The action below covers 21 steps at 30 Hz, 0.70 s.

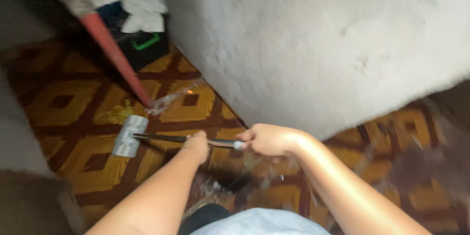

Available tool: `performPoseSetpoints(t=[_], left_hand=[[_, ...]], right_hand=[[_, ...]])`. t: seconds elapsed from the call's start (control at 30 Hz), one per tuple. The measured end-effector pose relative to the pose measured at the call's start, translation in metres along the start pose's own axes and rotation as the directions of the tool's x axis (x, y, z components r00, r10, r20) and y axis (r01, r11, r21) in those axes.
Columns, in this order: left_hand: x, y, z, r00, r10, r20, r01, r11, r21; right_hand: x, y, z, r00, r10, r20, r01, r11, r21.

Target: The person mops a patterned wooden floor using a flat mop. They move a small table covered with a cloth and a metal basin to clean underneath it, then return the items to their original positions. The person continues mopping the floor around the room, focusing on corners and edges.

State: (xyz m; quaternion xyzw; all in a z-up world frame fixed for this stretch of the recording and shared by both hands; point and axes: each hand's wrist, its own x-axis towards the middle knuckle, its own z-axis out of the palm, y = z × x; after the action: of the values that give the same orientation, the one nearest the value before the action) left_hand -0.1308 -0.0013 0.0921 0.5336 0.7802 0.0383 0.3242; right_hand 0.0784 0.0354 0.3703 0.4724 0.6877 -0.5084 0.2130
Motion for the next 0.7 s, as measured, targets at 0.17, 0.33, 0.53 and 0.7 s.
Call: performPoseSetpoints(t=[0.17, 0.33, 0.53, 0.7], left_hand=[[0.004, 0.113, 0.033, 0.961, 0.215, -0.177, -0.230, 0.970, -0.073], [0.003, 0.224, 0.080, 0.952, 0.050, -0.301, -0.127, 0.961, -0.244], [-0.047, 0.288, 0.121, 0.929, -0.356, 0.105, 0.105, -0.020, -0.994], [-0.018, 0.301, 0.111, 0.946, -0.311, 0.095, -0.113, -0.588, -0.801]], right_hand=[[-0.058, 0.056, -0.062, 0.991, 0.095, -0.096, -0.104, 0.990, -0.095], [-0.107, 0.136, -0.083, 0.943, -0.261, -0.207, 0.113, 0.835, -0.539], [-0.139, 0.193, -0.039, 0.827, -0.488, -0.280, 0.208, 0.728, -0.653], [-0.127, 0.197, -0.055, 0.790, -0.529, -0.310, 0.203, 0.703, -0.682]])
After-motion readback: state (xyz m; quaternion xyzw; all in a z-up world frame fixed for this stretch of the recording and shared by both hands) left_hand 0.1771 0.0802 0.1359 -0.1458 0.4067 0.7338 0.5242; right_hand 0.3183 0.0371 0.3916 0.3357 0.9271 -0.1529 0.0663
